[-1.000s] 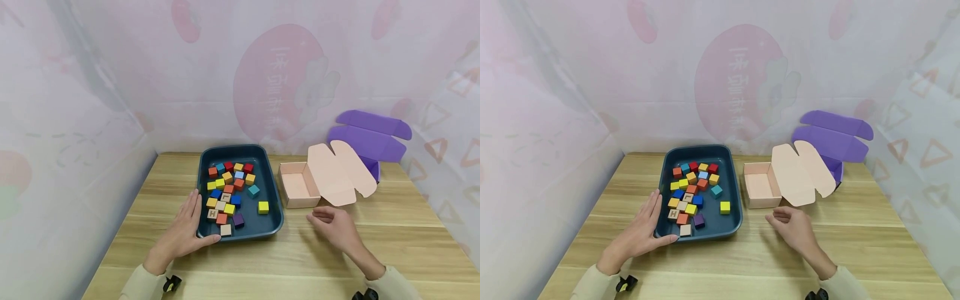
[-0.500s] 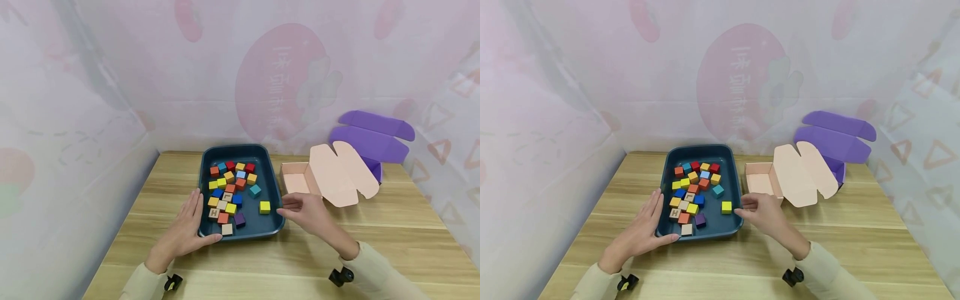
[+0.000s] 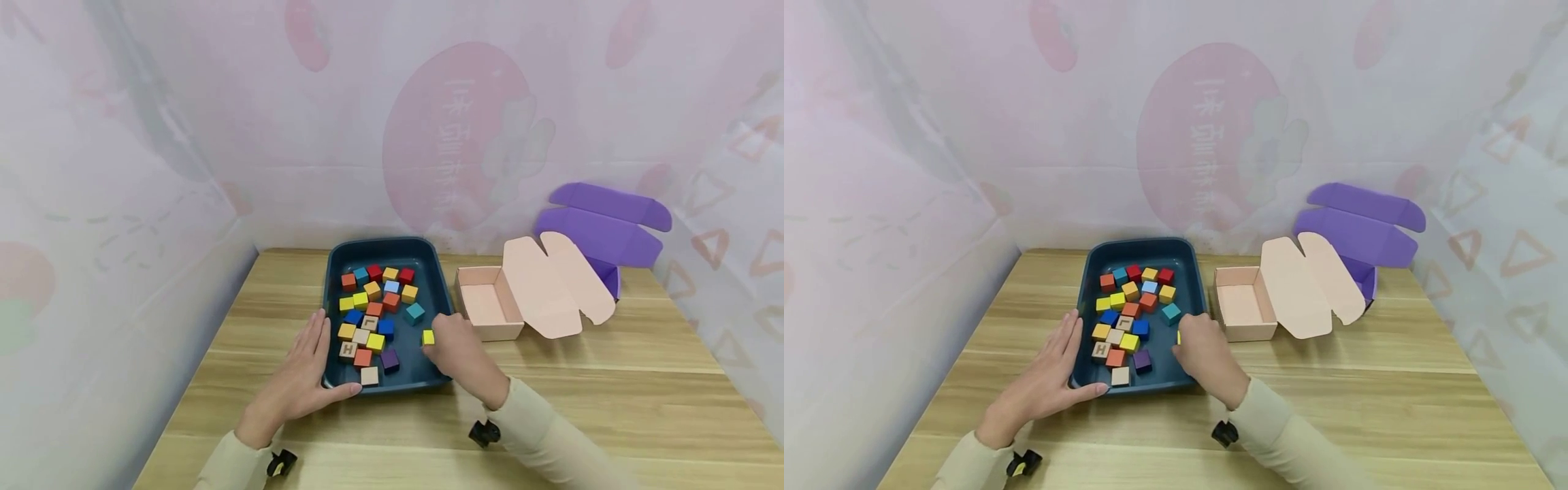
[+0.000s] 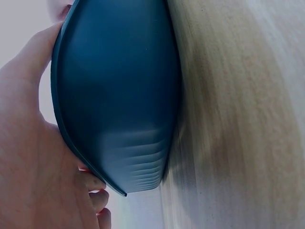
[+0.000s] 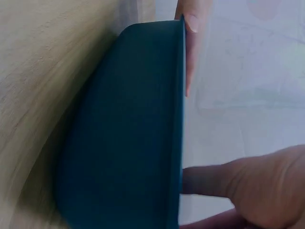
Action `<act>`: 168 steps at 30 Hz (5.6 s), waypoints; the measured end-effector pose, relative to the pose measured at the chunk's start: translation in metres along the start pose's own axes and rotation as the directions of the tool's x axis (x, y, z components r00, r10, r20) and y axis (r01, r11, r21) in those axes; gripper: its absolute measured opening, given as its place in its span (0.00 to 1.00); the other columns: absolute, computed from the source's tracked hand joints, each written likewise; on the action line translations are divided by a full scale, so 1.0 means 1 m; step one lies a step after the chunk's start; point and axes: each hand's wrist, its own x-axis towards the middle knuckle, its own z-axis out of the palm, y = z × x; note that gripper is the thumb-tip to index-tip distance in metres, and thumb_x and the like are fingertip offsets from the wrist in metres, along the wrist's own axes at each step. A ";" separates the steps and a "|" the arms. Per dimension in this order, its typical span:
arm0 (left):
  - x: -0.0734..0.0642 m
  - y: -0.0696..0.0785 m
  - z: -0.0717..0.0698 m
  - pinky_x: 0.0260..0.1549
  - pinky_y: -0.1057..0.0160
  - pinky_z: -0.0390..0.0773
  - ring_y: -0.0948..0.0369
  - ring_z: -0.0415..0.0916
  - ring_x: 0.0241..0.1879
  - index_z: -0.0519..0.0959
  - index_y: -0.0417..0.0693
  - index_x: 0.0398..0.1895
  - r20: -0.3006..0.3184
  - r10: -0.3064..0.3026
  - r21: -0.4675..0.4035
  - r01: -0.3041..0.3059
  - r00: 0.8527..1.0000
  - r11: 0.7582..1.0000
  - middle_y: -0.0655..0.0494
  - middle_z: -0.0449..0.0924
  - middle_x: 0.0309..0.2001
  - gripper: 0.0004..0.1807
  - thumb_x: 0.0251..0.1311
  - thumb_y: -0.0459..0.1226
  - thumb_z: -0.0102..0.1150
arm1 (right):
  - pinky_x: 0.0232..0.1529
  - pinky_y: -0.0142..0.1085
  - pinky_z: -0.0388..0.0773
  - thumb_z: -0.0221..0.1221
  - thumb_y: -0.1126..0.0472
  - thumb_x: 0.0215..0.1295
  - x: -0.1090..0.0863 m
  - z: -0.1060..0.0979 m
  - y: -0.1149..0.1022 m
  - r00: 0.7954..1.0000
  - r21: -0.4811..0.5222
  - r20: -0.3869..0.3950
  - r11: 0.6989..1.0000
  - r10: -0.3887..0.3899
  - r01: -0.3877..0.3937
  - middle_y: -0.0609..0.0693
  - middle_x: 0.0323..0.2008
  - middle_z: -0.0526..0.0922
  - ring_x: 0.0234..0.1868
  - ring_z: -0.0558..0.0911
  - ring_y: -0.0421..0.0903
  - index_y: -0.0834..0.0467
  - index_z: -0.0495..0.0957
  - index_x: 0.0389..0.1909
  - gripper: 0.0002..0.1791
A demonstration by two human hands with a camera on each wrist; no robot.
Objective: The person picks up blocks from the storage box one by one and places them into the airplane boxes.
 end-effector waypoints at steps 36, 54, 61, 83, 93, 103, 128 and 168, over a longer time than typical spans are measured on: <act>0.000 -0.005 0.002 0.83 0.35 0.47 0.43 0.34 0.87 0.39 0.43 0.87 -0.013 0.010 -0.002 -0.010 1.000 1.000 0.46 0.30 0.88 0.72 0.56 0.76 0.59 | 0.41 0.47 0.92 0.76 0.54 0.62 0.007 0.031 -0.001 0.979 -0.033 -0.199 0.998 0.040 -0.048 0.58 0.35 0.89 0.29 0.85 0.48 0.67 0.87 0.42 0.19; 0.001 -0.003 0.002 0.82 0.35 0.49 0.42 0.35 0.87 0.41 0.41 0.87 -0.015 0.022 0.012 -0.022 1.000 1.000 0.44 0.32 0.88 0.71 0.56 0.76 0.58 | 0.28 0.42 0.85 0.75 0.56 0.59 0.023 -0.046 0.066 0.904 0.106 -0.426 0.994 0.028 0.019 0.54 0.22 0.88 0.23 0.83 0.49 0.65 0.88 0.27 0.14; 0.000 -0.003 0.001 0.82 0.35 0.48 0.42 0.34 0.87 0.40 0.41 0.87 -0.009 0.013 0.003 -0.013 1.000 1.000 0.44 0.31 0.88 0.71 0.56 0.76 0.59 | 0.21 0.34 0.66 0.71 0.56 0.62 0.052 -0.044 0.092 0.915 0.102 -0.394 0.994 0.086 -0.050 0.46 0.12 0.68 0.19 0.70 0.47 0.55 0.67 0.08 0.28; 0.002 -0.004 0.005 0.82 0.34 0.48 0.43 0.34 0.87 0.39 0.42 0.87 -0.001 0.008 0.006 -0.008 1.000 1.000 0.45 0.30 0.88 0.72 0.55 0.77 0.58 | 0.19 0.35 0.58 0.75 0.53 0.60 0.097 0.004 0.110 0.909 -0.022 -0.415 0.999 0.026 -0.038 0.42 0.09 0.52 0.20 0.65 0.47 0.54 0.58 0.04 0.38; 0.001 -0.004 0.001 0.82 0.34 0.47 0.42 0.34 0.87 0.39 0.41 0.87 -0.004 0.010 0.011 -0.010 1.000 1.000 0.44 0.30 0.88 0.72 0.56 0.76 0.58 | 0.20 0.33 0.47 0.73 0.63 0.60 0.095 0.001 0.113 0.928 0.108 -0.372 0.991 -0.035 0.081 0.38 0.12 0.47 0.18 0.50 0.40 0.52 0.56 0.04 0.37; 0.001 -0.004 0.001 0.82 0.34 0.48 0.42 0.34 0.87 0.40 0.42 0.87 -0.001 0.006 0.015 -0.006 1.000 1.000 0.45 0.31 0.88 0.72 0.55 0.77 0.58 | 0.23 0.33 0.51 0.70 0.69 0.62 0.102 0.002 0.116 0.953 0.187 -0.302 0.981 0.001 0.058 0.42 0.14 0.51 0.20 0.56 0.43 0.55 0.60 0.09 0.31; 0.002 -0.002 0.002 0.83 0.35 0.48 0.42 0.35 0.87 0.40 0.41 0.87 0.000 0.014 0.012 -0.014 1.000 1.000 0.45 0.30 0.88 0.71 0.56 0.76 0.58 | 0.29 0.39 0.75 0.70 0.66 0.66 0.084 -0.021 0.108 0.959 0.197 -0.284 0.978 -0.006 0.065 0.52 0.21 0.79 0.26 0.76 0.47 0.62 0.72 0.19 0.19; 0.001 -0.004 0.004 0.82 0.35 0.48 0.44 0.34 0.87 0.39 0.43 0.87 -0.001 -0.001 0.005 0.001 1.000 1.000 0.46 0.29 0.88 0.72 0.55 0.76 0.60 | 0.33 0.39 0.90 0.73 0.55 0.66 0.065 0.022 0.005 0.994 0.146 -0.052 0.985 0.096 -0.087 0.52 0.23 0.79 0.23 0.83 0.45 0.66 0.87 0.43 0.17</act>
